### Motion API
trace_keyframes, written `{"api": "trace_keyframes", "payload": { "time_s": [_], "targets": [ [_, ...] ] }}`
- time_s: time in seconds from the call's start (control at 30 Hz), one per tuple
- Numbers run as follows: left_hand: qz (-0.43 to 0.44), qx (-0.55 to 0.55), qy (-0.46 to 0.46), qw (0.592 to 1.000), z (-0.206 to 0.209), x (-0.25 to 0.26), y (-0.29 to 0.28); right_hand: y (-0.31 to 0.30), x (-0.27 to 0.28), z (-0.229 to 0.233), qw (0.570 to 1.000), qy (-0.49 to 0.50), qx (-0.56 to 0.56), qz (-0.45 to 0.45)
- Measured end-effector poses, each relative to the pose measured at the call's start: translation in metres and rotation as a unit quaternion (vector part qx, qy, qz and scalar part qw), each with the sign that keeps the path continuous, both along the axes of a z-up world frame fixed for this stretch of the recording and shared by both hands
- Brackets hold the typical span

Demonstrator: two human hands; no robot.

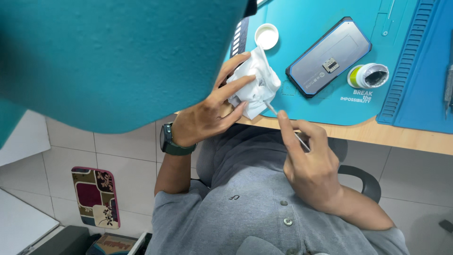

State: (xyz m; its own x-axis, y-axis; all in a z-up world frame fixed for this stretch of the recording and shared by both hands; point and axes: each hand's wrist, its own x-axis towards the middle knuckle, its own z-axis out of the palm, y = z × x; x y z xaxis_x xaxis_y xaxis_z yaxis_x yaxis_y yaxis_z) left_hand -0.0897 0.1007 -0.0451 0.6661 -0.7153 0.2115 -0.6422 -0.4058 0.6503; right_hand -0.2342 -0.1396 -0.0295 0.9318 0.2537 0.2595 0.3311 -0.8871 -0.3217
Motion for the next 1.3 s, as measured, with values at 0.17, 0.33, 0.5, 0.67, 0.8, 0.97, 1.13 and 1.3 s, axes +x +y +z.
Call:
{"api": "trace_keyframes", "payload": {
  "time_s": [0.17, 0.33, 0.5, 0.67, 0.8, 0.97, 1.13, 1.3],
  "targets": [
    [-0.020, -0.034, 0.045, 0.998, 0.005, 0.003, -0.003, 0.015, 0.005, -0.016, 0.992, 0.062, 0.104, -0.032],
    [-0.015, -0.034, 0.053, 0.998, 0.003, 0.001, -0.001, 0.028, 0.010, -0.026, 0.988, 0.038, 0.141, -0.041],
    [-0.023, -0.034, 0.060, 0.997, 0.002, 0.001, -0.002, 0.039, 0.015, -0.028, 0.996, 0.026, 0.076, -0.040],
    [0.000, -0.067, 0.079, 0.995, 0.002, -0.002, -0.007, 0.044, 0.008, -0.026, 0.994, 0.059, -0.076, -0.052],
    [0.023, -0.039, 0.033, 0.998, 0.002, -0.003, -0.009, 0.043, 0.003, -0.020, 0.989, 0.049, -0.133, -0.052],
    [0.019, -0.042, 0.011, 0.999, 0.000, -0.002, -0.011, 0.035, -0.012, -0.026, 0.989, 0.073, -0.120, -0.034],
    [0.042, -0.039, -0.011, 0.998, 0.001, -0.003, -0.016, 0.018, -0.013, 0.004, 0.993, 0.097, -0.051, -0.040],
    [0.062, -0.008, -0.040, 0.997, -0.005, -0.011, -0.024, 0.003, -0.011, 0.016, 0.997, -0.036, -0.009, -0.067]
  ]
}}
